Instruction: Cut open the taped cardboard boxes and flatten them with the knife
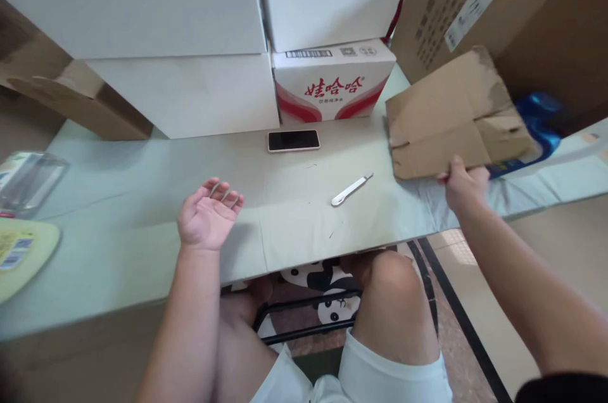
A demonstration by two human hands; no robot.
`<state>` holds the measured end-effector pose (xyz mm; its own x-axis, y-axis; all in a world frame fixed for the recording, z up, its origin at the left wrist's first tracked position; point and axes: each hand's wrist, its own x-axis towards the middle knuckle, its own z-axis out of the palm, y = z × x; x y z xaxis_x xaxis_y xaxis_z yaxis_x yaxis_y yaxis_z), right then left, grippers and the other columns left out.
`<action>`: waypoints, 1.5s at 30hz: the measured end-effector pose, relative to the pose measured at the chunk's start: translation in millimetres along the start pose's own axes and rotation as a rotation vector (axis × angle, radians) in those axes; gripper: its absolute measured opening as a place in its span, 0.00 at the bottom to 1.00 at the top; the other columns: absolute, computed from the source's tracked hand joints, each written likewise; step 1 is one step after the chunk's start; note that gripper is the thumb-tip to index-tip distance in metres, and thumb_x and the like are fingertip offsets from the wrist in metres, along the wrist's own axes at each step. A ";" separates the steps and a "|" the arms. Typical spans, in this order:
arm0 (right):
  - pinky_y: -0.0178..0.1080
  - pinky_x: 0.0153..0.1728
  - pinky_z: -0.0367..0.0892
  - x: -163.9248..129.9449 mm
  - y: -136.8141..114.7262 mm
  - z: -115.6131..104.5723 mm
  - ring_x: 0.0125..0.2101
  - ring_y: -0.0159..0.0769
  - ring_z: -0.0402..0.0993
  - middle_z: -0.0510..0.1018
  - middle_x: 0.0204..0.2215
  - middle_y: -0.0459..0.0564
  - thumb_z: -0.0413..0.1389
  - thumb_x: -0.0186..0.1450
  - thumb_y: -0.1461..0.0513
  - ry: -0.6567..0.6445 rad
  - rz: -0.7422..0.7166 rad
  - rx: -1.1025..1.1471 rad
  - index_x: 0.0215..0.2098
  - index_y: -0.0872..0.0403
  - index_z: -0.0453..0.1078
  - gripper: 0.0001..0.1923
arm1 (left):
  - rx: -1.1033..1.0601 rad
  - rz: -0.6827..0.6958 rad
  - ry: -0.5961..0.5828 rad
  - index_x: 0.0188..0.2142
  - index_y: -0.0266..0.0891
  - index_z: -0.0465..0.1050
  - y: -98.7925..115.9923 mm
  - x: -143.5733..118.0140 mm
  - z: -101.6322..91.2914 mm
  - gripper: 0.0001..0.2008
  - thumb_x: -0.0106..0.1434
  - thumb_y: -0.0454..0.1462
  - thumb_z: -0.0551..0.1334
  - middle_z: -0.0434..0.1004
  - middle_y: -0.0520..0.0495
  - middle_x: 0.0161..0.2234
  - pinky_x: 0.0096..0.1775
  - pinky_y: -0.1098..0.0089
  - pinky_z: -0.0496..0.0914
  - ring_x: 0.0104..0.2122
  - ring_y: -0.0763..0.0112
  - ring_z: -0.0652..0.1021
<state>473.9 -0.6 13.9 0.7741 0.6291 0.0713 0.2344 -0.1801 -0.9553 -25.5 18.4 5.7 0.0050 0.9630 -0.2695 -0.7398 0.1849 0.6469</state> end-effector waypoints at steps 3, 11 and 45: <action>0.39 0.34 0.77 51.5 -12.8 58.3 0.33 0.31 0.76 0.76 0.39 0.47 0.54 0.71 0.58 -0.144 0.083 0.012 0.46 0.51 0.70 0.08 | 0.025 -0.002 -0.019 0.35 0.42 0.77 -3.7 4.6 5.0 0.11 0.52 0.42 0.68 0.83 0.52 0.31 0.39 0.65 0.79 0.29 0.69 0.82; 0.42 0.41 0.74 44.7 -3.9 133.5 0.34 0.35 0.78 0.82 0.34 0.50 0.62 0.61 0.66 -0.525 0.098 -0.077 0.41 0.51 0.72 0.10 | 0.032 0.056 -0.004 0.35 0.41 0.79 2.1 8.8 2.1 0.13 0.52 0.45 0.67 0.82 0.49 0.30 0.38 0.65 0.78 0.29 0.69 0.81; 0.51 0.62 0.62 -332.5 -238.8 515.9 0.59 0.47 0.72 0.76 0.51 0.50 0.51 0.63 0.71 -1.062 -1.194 -0.311 0.46 0.63 0.73 0.15 | -0.068 0.493 0.379 0.27 0.41 0.69 56.8 -16.8 -57.1 0.11 0.62 0.42 0.55 0.66 0.51 0.25 0.38 0.66 0.68 0.27 0.70 0.73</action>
<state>-142.8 223.4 70.4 -0.6251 0.7009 0.3434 0.5753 0.7111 -0.4041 -106.0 1.5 6.2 -0.5780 0.7928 -0.1932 -0.6353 -0.2887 0.7163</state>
